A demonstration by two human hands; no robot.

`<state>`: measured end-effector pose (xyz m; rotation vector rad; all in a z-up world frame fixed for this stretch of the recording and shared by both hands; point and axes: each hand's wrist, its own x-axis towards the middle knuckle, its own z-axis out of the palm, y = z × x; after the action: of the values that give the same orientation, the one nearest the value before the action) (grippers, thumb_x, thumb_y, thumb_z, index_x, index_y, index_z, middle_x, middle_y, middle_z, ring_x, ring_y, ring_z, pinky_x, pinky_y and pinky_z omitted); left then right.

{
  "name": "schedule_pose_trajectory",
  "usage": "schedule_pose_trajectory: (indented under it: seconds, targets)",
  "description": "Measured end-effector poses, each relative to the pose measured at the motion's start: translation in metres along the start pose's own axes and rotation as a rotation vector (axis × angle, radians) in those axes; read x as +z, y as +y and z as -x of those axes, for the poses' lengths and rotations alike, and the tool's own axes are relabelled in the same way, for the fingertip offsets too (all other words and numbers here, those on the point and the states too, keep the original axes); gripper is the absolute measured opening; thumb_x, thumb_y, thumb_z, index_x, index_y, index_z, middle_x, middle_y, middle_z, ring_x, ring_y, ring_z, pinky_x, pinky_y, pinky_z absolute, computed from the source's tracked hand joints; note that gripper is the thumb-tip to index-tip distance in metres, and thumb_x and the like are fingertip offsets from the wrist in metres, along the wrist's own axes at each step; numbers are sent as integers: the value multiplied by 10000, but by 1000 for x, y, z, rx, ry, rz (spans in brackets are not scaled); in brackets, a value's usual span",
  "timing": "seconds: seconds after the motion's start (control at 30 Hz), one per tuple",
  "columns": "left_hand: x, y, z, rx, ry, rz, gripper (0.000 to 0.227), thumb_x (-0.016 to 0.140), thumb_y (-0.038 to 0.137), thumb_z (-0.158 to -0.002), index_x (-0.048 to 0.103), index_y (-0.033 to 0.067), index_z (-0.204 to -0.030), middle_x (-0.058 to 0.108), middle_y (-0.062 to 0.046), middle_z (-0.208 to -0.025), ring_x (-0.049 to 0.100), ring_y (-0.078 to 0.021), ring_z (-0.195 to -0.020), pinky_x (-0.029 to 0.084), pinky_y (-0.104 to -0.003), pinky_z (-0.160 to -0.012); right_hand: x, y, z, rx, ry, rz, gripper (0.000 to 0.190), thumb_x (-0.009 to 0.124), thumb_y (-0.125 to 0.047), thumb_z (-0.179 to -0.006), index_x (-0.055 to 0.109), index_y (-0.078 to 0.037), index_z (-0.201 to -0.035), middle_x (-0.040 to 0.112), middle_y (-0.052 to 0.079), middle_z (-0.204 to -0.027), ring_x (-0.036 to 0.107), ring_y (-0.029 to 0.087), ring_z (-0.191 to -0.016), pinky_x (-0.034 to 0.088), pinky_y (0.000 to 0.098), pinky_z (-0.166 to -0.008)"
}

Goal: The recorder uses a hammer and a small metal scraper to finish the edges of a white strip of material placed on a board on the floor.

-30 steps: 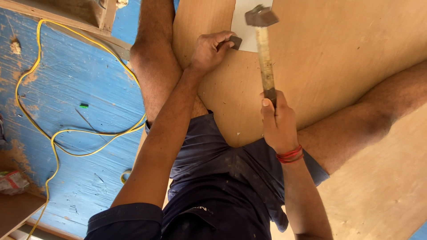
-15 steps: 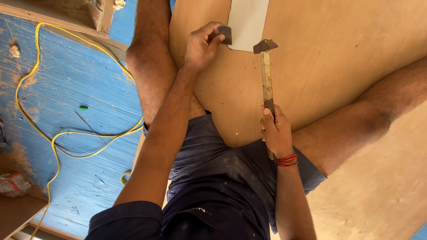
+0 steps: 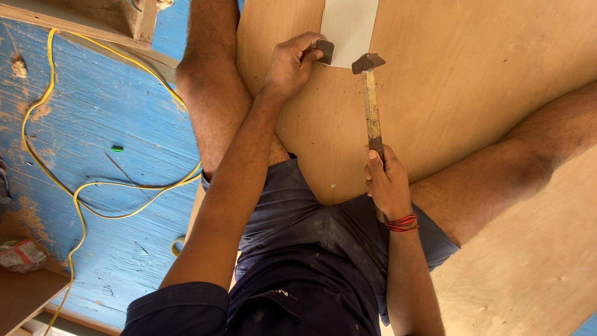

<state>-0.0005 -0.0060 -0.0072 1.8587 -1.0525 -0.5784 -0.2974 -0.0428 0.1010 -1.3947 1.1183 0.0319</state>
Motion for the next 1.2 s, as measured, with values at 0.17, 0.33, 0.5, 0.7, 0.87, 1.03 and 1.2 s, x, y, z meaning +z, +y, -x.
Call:
schedule_pose_trajectory:
  seconds: [0.17, 0.33, 0.5, 0.7, 0.87, 1.03, 1.2]
  targets:
    - [0, -6, 0, -1, 27, 56, 174, 661, 40, -1014, 684, 110, -1172, 768, -36, -991, 759, -122, -927, 650, -275, -843, 0, 2, -1, -14, -6, -4, 430, 467, -401, -1073, 601, -18, -1215, 482, -29, -629, 460, 50, -459, 417, 240, -411]
    - [0, -4, 0, 97, 15, 28, 180, 660, 14, -1013, 682, 80, -1179, 772, -64, -1027, 768, -152, -970, 649, -286, -863, 0, 1, 0, -9, 2, 39, 438, 461, -411, -1070, 608, -23, -1210, 491, -27, -619, 471, 52, -452, 429, 241, -407]
    - [-2, 0, 1, 148, 33, 32, 191, 660, -23, -997, 686, 47, -1172, 775, -82, -1021, 773, -159, -935, 645, -288, -833, 1, -1, 1, -13, -5, 16, 438, 464, -412, -1066, 601, -28, -1226, 488, -30, -633, 461, 50, -457, 425, 238, -412]
    - [-2, 0, 0, 160, 28, 48, 193, 645, -57, -988, 691, 38, -1150, 774, -84, -1002, 776, -156, -918, 649, -287, -828, 2, -7, 2, -24, -36, -43, 427, 468, -408, -1067, 587, -31, -1229, 468, -29, -645, 438, 47, -467, 406, 234, -414]
    - [-2, 3, 0, 173, 10, 48, 172, 642, -57, -992, 695, 49, -1117, 771, -69, -977, 773, -151, -886, 651, -277, -787, 2, -42, 13, -95, -45, -72, 414, 471, -394, -1076, 585, -35, -1248, 458, -34, -665, 429, 34, -502, 395, 222, -430]
    - [-2, 5, 1, 219, 26, 11, 177, 645, -82, -972, 689, 45, -1087, 761, -69, -950, 762, -162, -863, 635, -291, -770, 5, -72, 22, -335, -5, -22, 411, 468, -368, -1103, 574, -6, -1266, 503, -20, -679, 466, 48, -541, 391, 235, -469]
    - [1, 3, 2, 240, 46, 18, 196, 639, -92, -971, 697, 51, -1091, 759, -64, -929, 757, -163, -848, 635, -291, -755, 5, -69, -1, -255, 34, 288, 374, 476, -330, -1093, 589, 1, -1225, 552, 38, -636, 536, 119, -528, 426, 311, -495]
